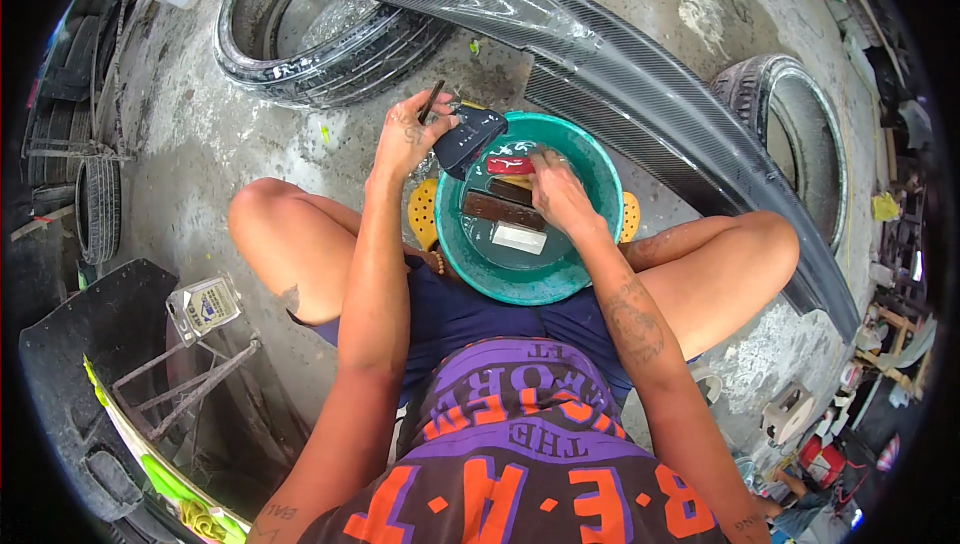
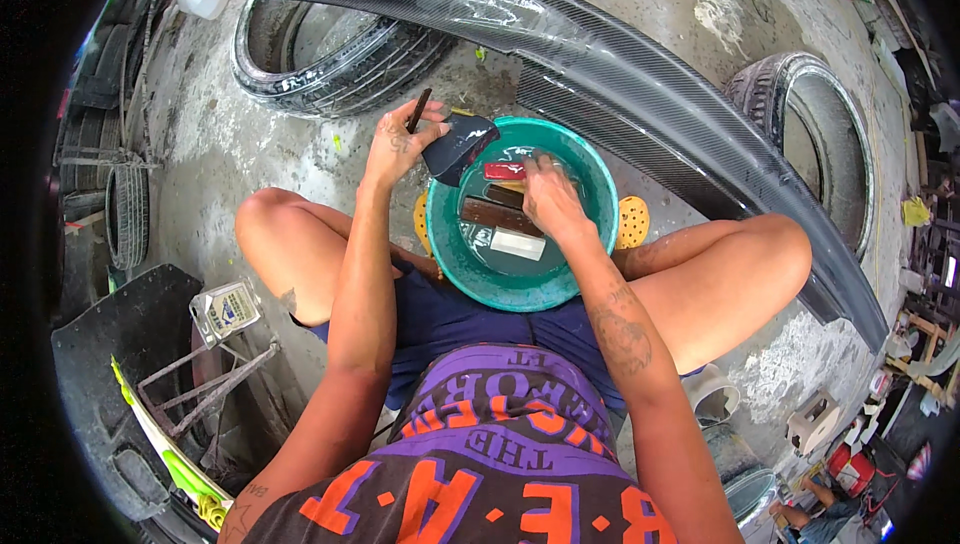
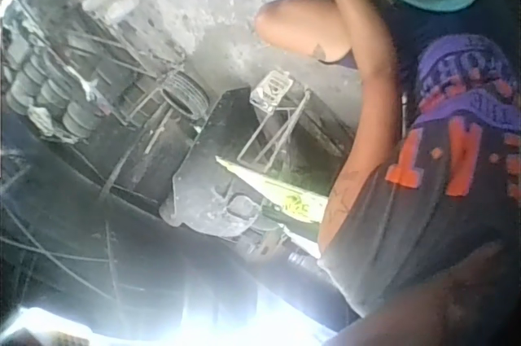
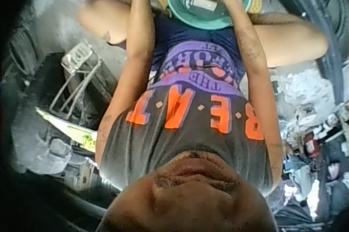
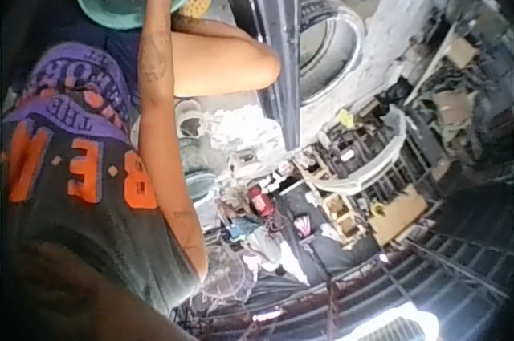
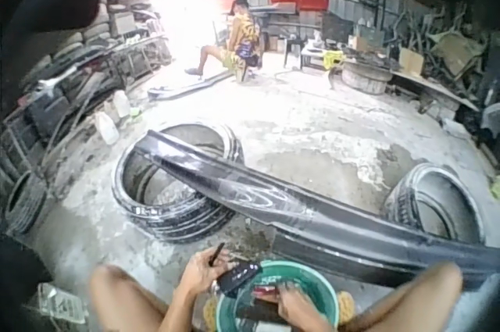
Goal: Sanding a carbon fiber car part using sandpaper and water.
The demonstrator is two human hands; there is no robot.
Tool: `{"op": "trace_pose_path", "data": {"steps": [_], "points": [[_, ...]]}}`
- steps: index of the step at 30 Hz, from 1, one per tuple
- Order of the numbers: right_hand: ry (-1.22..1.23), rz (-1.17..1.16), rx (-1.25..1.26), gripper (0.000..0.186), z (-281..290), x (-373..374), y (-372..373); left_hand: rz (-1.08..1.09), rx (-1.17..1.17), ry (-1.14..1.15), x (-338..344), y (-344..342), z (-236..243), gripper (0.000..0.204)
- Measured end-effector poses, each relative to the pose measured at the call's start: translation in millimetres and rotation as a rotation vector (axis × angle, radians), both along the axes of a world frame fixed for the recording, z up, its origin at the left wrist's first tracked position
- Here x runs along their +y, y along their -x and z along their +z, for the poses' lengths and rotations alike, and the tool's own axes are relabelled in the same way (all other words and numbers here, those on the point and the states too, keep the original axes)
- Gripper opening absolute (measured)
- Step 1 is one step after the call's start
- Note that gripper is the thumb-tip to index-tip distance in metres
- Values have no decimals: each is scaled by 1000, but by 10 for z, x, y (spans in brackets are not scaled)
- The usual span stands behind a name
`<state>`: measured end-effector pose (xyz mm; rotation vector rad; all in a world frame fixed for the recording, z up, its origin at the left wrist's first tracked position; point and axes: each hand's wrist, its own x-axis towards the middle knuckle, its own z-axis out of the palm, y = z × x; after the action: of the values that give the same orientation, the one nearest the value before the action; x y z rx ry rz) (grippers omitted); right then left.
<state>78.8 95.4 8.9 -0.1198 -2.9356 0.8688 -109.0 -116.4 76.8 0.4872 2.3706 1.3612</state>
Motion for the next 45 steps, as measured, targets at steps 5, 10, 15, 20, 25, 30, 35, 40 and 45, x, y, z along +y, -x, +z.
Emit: {"op": "trace_pose_path", "data": {"steps": [5,10,15,20,25,30,35,40,45], "points": [[177,-122,-432,40,-586,195,383,112,247,169,-39,-11,115,38],[143,-57,-915,40,-865,181,369,200,197,112,-234,-155,642,37],[-18,36,-950,39,-1049,-145,113,184,7,177,-423,-346,1000,33],[24,-28,-892,44,-1117,-140,35,146,17,136,-405,-334,815,29],[133,-286,-1229,53,-1026,-66,-35,90,65,88,-362,-311,631,31],[100,-50,-1304,52,-1418,-19,-98,84,87,67,-366,-328,593,30],[183,-297,-1116,43,-2569,-13,-348,74,70,61,-414,-357,581,29],[577,-749,-860,35,-3975,42,-580,61,71,72,-436,-367,601,29],[303,-432,-1332,36,-4079,16,-241,56,62,87,-388,-349,606,28]]}}
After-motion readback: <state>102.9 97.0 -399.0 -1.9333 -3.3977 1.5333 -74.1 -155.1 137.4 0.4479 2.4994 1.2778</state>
